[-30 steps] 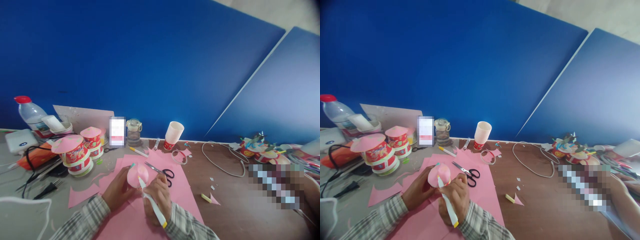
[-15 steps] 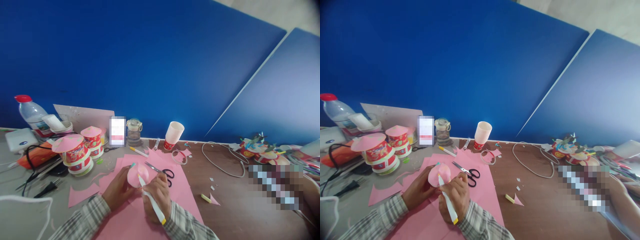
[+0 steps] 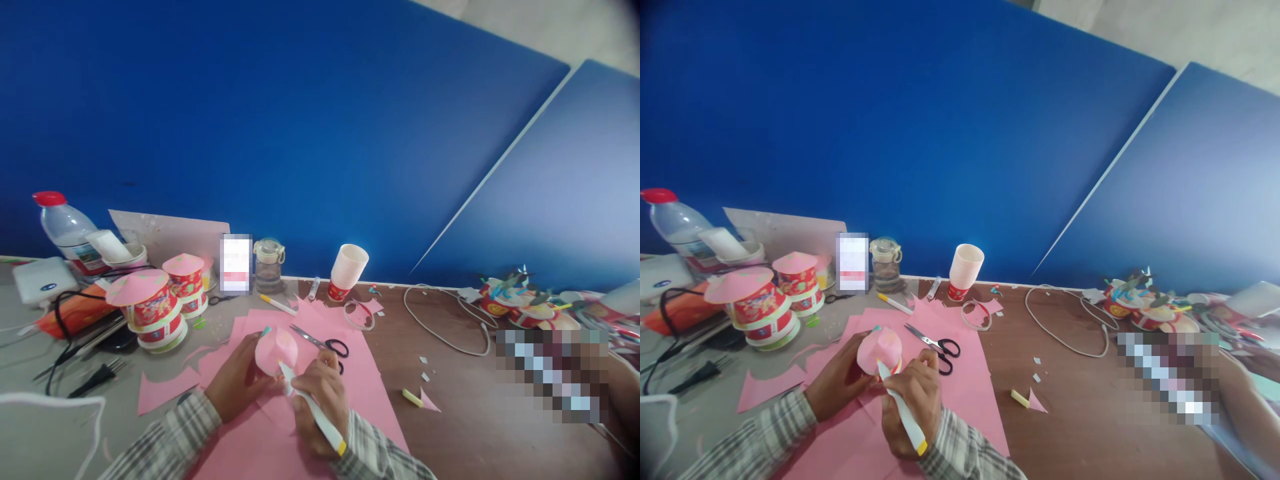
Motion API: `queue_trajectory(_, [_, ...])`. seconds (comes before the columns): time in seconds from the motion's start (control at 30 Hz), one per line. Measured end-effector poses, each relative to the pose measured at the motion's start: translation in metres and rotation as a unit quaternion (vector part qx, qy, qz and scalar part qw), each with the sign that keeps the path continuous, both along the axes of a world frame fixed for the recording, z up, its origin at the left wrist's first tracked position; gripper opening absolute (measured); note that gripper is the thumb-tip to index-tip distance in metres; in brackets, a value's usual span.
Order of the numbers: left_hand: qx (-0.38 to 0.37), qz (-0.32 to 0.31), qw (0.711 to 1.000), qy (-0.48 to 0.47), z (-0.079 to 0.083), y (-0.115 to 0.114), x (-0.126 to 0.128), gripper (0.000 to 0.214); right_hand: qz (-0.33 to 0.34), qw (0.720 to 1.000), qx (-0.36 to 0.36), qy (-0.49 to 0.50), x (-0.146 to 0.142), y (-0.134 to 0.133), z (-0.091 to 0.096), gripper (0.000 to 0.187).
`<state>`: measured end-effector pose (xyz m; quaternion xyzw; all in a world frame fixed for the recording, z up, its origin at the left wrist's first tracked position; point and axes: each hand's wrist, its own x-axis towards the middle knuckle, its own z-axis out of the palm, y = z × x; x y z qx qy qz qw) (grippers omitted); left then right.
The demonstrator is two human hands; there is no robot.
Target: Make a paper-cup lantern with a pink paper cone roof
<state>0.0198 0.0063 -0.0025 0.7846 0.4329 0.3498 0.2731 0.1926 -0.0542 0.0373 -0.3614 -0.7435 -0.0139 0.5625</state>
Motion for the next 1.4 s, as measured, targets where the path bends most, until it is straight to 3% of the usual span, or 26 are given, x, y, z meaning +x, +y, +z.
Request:
queue_trajectory(0.9, [-0.010, 0.006, 1.000, -0.008, 0.001, -0.001, 0.001, 0.068, -0.008, 0.999, -0.031, 0.042, -0.001, -0.003, 0.003, 0.009])
queue_trajectory(1.4, [0.000, 0.000, 1.000, -0.003, 0.001, -0.001, 0.001, 0.063, -0.026, 0.999, -0.029, 0.013, -0.006, 0.002, -0.008, 0.007])
